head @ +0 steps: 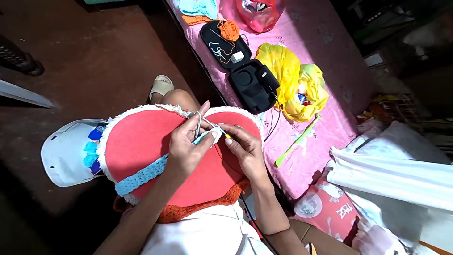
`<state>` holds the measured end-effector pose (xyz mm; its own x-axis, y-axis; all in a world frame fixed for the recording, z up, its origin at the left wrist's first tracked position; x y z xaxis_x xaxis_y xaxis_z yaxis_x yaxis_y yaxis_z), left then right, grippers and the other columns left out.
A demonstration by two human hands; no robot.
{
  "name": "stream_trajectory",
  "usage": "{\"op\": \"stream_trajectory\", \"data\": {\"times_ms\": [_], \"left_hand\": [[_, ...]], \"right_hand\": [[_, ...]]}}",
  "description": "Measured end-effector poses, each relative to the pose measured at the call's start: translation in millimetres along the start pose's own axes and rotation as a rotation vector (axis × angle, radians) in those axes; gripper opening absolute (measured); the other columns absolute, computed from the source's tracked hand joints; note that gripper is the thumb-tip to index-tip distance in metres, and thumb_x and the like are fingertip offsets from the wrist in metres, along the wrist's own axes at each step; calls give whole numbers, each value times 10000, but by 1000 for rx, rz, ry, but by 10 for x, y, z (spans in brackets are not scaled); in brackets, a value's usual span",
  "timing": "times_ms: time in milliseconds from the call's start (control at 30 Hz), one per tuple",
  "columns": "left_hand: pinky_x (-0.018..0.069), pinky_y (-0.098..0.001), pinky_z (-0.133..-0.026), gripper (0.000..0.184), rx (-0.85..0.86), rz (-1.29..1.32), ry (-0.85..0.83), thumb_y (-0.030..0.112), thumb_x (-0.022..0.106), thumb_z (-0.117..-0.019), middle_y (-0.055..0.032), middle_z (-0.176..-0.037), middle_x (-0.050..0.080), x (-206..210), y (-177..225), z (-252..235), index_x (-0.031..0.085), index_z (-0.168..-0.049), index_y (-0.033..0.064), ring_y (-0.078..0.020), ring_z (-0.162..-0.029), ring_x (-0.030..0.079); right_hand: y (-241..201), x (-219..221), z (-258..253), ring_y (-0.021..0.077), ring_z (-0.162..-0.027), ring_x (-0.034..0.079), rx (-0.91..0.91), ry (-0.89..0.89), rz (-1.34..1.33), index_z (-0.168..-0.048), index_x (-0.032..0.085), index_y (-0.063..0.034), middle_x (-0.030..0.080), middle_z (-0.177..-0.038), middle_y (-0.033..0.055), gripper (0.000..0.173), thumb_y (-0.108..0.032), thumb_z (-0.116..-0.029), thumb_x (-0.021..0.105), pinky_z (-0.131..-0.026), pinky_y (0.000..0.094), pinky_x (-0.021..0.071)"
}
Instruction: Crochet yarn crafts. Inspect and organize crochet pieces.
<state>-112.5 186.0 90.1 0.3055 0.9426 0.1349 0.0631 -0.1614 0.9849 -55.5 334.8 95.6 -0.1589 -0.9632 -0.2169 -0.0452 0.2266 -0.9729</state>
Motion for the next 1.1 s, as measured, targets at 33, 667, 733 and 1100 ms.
{"op": "stream_trajectory", "data": {"times_ms": [33,667,733,1100], "left_hand": [[544,-154,-642,642,-6,-11,34,-24,691,-855,11,-944,730,-12,2,0,515,-1471,11,-23,-701,642],[556,-156,-698,634,260,-205,7,-55,664,-903,37,-1010,709,-97,833,-405,468,-1501,22,-5,-795,656],[568,-171,-702,651,225,-155,14,-74,661,-890,37,-987,701,-121,807,-446,467,-1503,27,-23,-795,662],[613,-291,-803,688,149,66,193,-114,588,-892,-50,-968,735,-178,414,-642,326,-1528,-80,-131,-871,722]], "right_hand": [[-4,12,-1,41,-868,621,-8,8,28,-1223,723,-22,677,-991,32,320,24,-967,537,-768,188,533],[-591,154,-629,-7,-640,508,-37,-301,-412,-1302,641,-3,692,-1030,43,352,45,-973,524,-538,150,410],[-635,138,-700,1,-635,514,-33,-350,-379,-1279,649,2,687,-986,48,338,51,-969,524,-533,155,410],[-362,285,-947,-2,-625,512,125,-220,-565,-1243,665,18,689,-945,39,309,14,-959,542,-535,166,408]]}}
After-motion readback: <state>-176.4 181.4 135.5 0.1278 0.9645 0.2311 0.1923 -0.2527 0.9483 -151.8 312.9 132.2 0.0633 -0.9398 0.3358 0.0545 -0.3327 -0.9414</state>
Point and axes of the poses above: each hand's wrist, its own z-axis away from the middle knuckle, its own x-axis out of the palm, y = z × x, the point moved 8 cm from there along -z, towards the middle knuckle
